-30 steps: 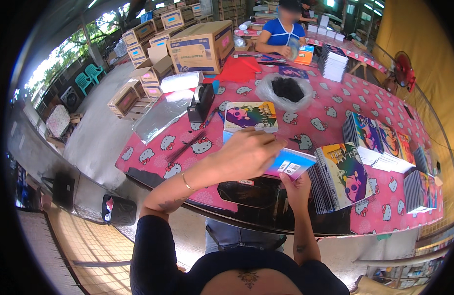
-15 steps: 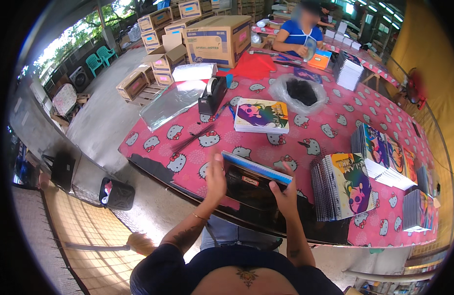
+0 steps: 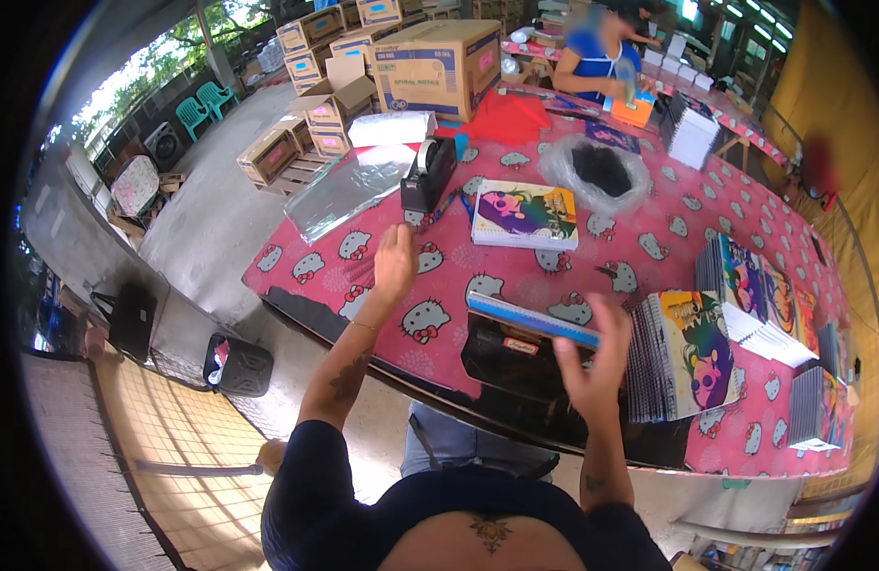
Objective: The person picks up spiral notebooks one by one, turns each over to see both sides, and places them into organized stacks on a table.
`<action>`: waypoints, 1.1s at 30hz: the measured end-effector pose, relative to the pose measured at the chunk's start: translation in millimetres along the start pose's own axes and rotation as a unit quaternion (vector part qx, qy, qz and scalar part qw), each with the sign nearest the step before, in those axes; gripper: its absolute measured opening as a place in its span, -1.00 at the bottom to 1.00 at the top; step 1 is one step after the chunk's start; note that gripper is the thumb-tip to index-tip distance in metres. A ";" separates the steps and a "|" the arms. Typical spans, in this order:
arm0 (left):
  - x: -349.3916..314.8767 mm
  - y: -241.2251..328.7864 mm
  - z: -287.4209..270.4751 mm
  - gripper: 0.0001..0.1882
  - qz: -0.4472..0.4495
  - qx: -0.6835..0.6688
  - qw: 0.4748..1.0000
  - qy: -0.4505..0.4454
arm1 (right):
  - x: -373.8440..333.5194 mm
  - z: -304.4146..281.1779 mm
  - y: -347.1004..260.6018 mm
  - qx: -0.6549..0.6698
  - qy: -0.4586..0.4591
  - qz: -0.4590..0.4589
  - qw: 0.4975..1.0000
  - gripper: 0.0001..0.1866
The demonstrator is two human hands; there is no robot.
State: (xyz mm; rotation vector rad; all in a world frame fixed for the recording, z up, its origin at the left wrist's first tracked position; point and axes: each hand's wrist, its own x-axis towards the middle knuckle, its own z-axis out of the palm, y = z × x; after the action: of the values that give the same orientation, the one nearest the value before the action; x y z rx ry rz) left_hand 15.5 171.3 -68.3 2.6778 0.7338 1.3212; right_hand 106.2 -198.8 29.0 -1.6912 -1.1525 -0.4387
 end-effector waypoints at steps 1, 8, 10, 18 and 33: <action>-0.3 12.7 -7.4 -0.77 0.024 -0.020 1.000 0.004 | 8.4 6.3 -15.8 -0.054 -0.041 -0.056 0.996 -0.42; -27.8 109.6 -87.6 -0.81 -0.025 -0.273 0.958 -0.086 | 30.0 86.3 -3.2 -0.097 -0.102 -0.076 0.987 -0.89; -40.7 116.2 -97.5 -0.81 -0.031 -0.309 0.948 -0.067 | 30.0 90.3 -3.1 -0.092 -0.106 -0.073 0.987 -0.89; -42.7 121.0 -101.5 -0.84 -0.033 -0.263 0.959 -0.099 | 34.1 88.8 -5.2 -0.084 -0.104 -0.066 0.989 -0.90; -34.1 122.1 -100.9 -0.84 -0.085 -0.375 0.919 -0.084 | 34.2 89.5 -4.2 -0.071 -0.107 -0.057 0.990 -0.91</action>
State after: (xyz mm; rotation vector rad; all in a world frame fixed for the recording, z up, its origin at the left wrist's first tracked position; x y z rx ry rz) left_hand -32.0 33.4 2.3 2.0187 0.3254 1.0256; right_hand 99.1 -103.9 17.4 -1.8360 -1.4073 -0.4254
